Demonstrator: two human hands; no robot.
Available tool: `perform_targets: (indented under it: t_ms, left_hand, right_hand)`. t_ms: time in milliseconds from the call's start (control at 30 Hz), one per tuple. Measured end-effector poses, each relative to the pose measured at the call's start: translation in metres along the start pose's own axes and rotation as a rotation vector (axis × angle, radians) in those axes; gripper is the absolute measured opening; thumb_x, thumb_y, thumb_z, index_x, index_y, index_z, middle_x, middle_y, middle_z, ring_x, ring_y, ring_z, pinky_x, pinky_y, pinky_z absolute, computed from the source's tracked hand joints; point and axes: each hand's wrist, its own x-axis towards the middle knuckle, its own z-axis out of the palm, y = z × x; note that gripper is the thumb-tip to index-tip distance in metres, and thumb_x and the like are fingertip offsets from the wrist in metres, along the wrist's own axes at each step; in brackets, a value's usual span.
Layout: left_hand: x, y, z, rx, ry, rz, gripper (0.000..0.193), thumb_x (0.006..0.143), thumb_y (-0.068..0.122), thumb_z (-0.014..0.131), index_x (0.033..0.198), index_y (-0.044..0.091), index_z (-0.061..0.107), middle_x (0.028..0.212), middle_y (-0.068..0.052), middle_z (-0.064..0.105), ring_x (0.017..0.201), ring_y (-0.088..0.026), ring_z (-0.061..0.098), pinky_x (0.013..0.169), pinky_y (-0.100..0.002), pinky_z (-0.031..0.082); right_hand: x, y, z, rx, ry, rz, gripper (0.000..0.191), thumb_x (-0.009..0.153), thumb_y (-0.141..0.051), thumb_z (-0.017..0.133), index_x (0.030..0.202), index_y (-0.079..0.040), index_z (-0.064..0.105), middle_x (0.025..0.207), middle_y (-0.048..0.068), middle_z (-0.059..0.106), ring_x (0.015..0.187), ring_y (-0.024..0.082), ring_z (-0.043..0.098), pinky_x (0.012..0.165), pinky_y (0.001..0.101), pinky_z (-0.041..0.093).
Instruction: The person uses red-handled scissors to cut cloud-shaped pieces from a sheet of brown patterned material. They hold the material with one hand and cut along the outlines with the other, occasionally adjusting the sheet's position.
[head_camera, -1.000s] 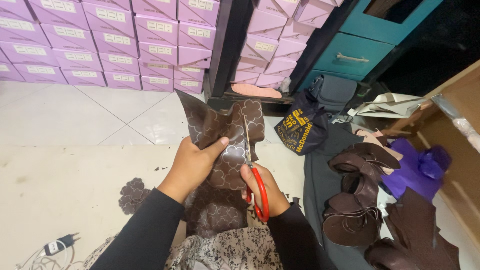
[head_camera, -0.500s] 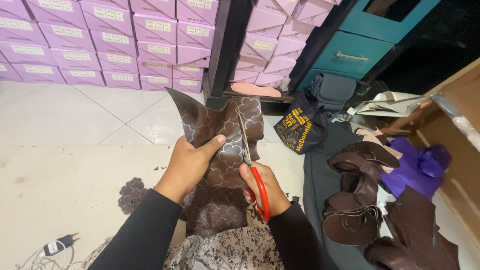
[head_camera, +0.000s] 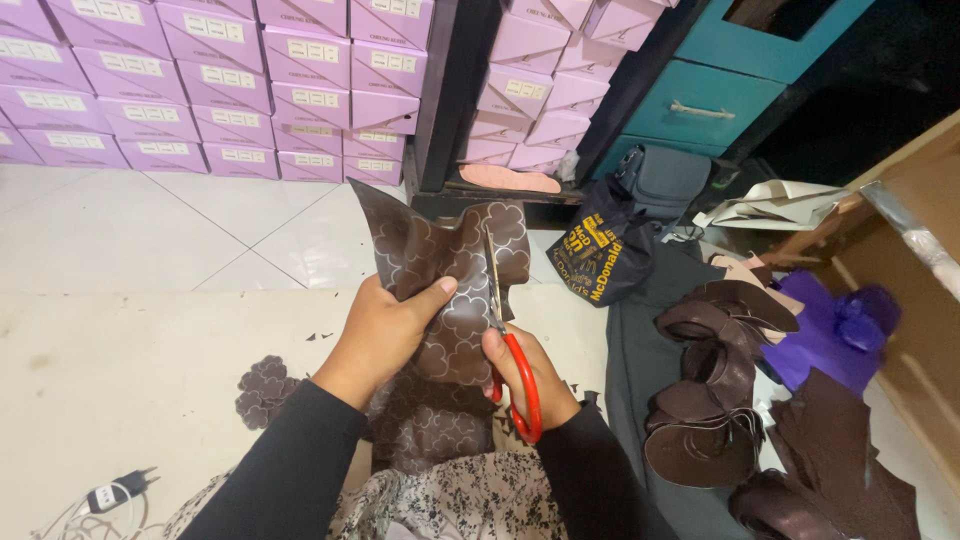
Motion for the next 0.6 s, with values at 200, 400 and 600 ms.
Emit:
perform_targets:
  t_ms: [200,400,600]
  left_hand:
    - [-0.0012,-0.0021,0.0072,-0.108,0.035,-0.014,0.025,0.088,0.016,0.073,0.104,-0.004,0.074,0.088,-0.008,0.077,0.074,-0.013,0.069,0.066,-0.031,0.056]
    - [-0.0003,-0.0018,0.0079,-0.242,0.017,-0.039,0.030,0.087,0.013,0.072,0.111,-0.004,0.070,0.097,-0.010,0.077,0.082,-0.015,0.072,0.072,-0.031,0.059]
    - [-0.0001,0.0013,0.0047,-0.340,-0.009,-0.113,0.028,0.089,0.011,0.071,0.111,-0.004,0.070,0.101,-0.013,0.077,0.086,-0.019,0.073,0.076,-0.033,0.060]
  right_hand:
    - [-0.0007,-0.0038,0.0021,0.079,0.019,0.003,0.055,0.100,-0.056,0.051,0.096,-0.002,0.061,0.072,0.002,0.057,0.055,0.010,0.053,0.049,0.0239,0.044]
    - [-0.0022,-0.0058,0.0015,0.162,0.008,0.050,0.054,0.097,-0.056,0.052,0.094,-0.002,0.060,0.071,0.002,0.058,0.055,0.011,0.052,0.049,0.0253,0.042]
    - [-0.0001,-0.0068,-0.0043,0.266,-0.130,0.056,0.030,0.094,-0.032,0.061,0.096,-0.002,0.059,0.073,0.003,0.054,0.063,0.013,0.054,0.059,0.0290,0.048]
